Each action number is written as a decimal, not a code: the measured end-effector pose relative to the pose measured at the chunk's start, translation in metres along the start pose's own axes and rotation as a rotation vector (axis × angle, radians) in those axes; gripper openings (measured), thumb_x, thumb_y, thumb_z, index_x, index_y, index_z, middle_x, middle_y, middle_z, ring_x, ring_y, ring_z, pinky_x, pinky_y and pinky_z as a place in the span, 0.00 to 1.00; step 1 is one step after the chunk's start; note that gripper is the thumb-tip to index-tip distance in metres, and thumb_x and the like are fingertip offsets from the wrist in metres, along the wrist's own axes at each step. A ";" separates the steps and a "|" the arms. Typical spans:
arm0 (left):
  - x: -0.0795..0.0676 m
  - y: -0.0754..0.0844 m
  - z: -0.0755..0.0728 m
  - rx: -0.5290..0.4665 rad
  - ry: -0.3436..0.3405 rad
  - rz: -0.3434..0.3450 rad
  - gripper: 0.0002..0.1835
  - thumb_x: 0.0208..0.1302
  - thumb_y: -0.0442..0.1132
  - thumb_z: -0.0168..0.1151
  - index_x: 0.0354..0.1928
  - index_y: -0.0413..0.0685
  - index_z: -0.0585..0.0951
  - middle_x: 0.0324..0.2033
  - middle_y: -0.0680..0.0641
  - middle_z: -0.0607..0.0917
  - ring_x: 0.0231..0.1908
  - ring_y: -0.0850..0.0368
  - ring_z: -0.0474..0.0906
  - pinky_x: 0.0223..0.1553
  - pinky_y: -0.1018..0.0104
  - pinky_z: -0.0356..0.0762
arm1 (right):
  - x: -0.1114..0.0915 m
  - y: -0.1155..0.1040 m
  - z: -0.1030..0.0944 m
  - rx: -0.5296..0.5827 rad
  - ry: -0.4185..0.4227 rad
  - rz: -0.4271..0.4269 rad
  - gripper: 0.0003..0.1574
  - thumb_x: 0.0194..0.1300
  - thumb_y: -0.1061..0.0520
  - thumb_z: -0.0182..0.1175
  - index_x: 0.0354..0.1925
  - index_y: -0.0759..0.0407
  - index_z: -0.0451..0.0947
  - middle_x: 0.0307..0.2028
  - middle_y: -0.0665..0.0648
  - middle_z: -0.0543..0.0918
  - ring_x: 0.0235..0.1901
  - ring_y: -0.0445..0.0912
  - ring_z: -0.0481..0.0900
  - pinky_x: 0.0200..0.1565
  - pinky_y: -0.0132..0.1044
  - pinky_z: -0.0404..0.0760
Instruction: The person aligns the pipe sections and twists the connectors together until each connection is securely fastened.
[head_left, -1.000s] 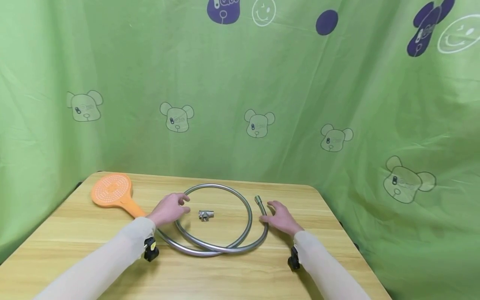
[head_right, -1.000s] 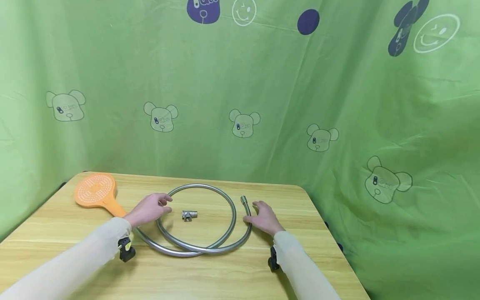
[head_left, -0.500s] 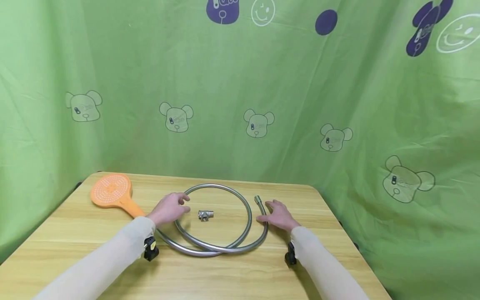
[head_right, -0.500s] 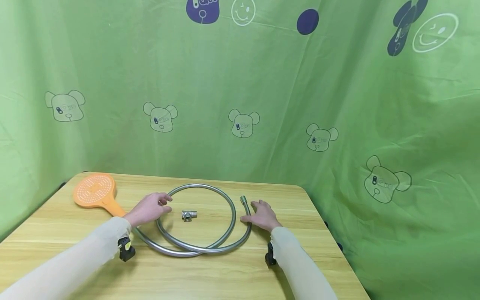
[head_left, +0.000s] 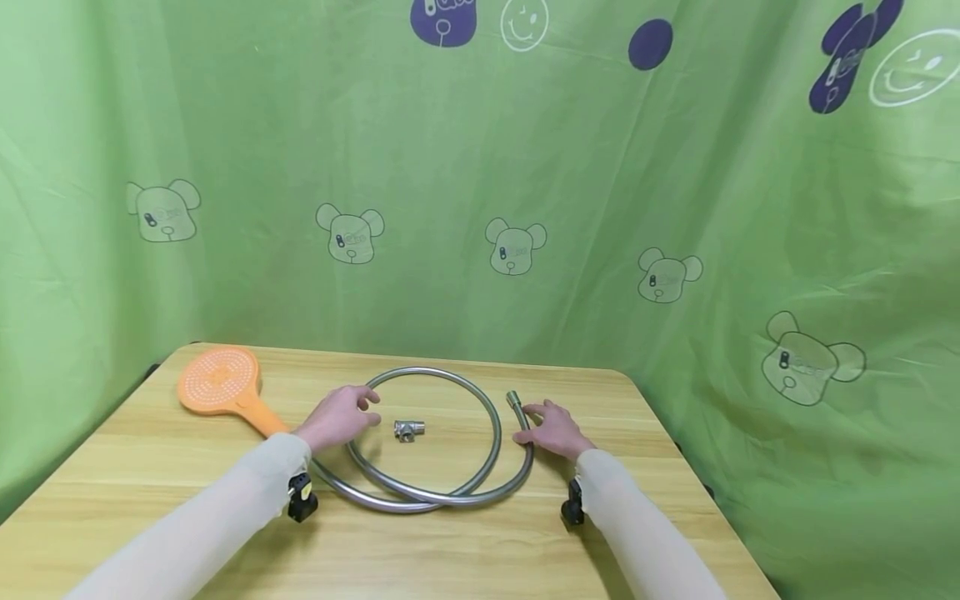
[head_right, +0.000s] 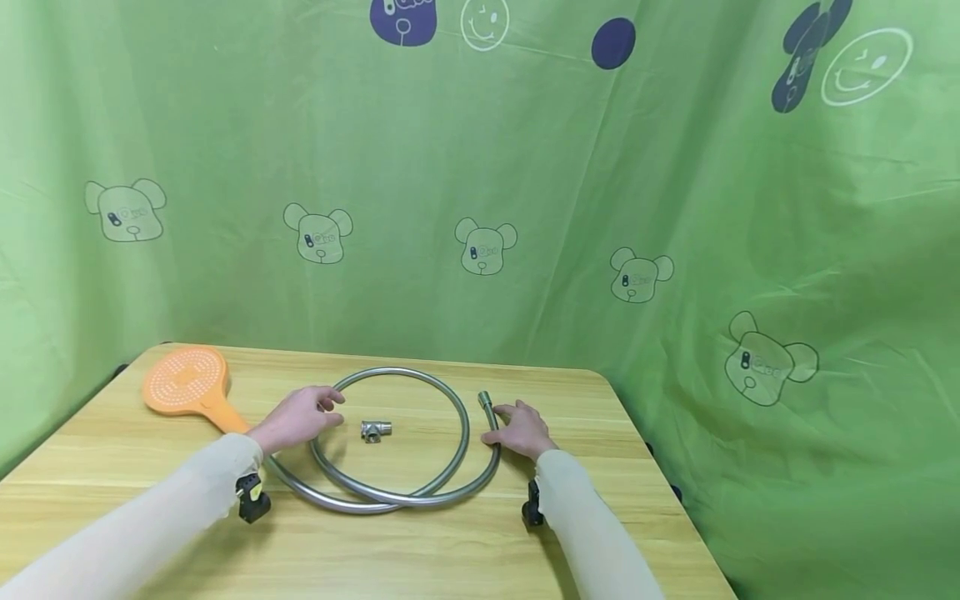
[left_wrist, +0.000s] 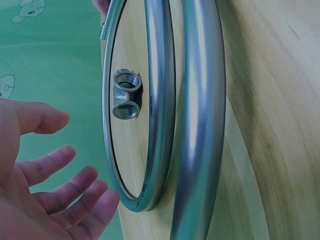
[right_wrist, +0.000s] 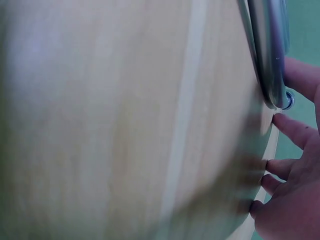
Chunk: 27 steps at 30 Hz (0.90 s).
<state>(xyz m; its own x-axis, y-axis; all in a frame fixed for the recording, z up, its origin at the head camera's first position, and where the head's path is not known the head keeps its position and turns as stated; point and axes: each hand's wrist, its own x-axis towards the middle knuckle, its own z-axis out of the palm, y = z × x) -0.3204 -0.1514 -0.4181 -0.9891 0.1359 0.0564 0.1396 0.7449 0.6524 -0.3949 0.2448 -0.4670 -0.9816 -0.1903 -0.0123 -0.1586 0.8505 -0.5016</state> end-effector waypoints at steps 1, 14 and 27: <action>0.000 0.000 0.000 0.000 0.000 0.001 0.23 0.63 0.43 0.66 0.59 0.44 0.80 0.53 0.37 0.82 0.53 0.40 0.79 0.56 0.42 0.78 | 0.000 -0.001 0.000 0.001 0.001 -0.001 0.46 0.57 0.44 0.70 0.69 0.61 0.71 0.73 0.79 0.54 0.72 0.75 0.52 0.70 0.71 0.54; -0.002 0.002 0.002 -0.004 -0.012 -0.013 0.24 0.63 0.44 0.66 0.60 0.43 0.79 0.54 0.37 0.82 0.53 0.41 0.79 0.56 0.42 0.77 | 0.004 0.009 0.011 0.100 0.020 0.012 0.41 0.58 0.48 0.69 0.67 0.59 0.73 0.74 0.77 0.53 0.73 0.74 0.50 0.72 0.70 0.50; -0.001 0.005 0.002 0.002 -0.017 -0.005 0.23 0.63 0.44 0.66 0.58 0.43 0.80 0.53 0.37 0.82 0.52 0.42 0.79 0.55 0.43 0.78 | 0.010 0.008 0.012 0.081 0.068 0.039 0.33 0.56 0.52 0.68 0.61 0.58 0.78 0.73 0.75 0.61 0.74 0.71 0.54 0.73 0.67 0.50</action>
<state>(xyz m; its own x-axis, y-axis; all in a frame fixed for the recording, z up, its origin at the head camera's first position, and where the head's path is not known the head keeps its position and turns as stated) -0.3183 -0.1464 -0.4164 -0.9889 0.1428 0.0404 0.1345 0.7467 0.6514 -0.4050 0.2435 -0.4819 -0.9923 -0.1214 0.0243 -0.1135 0.8135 -0.5703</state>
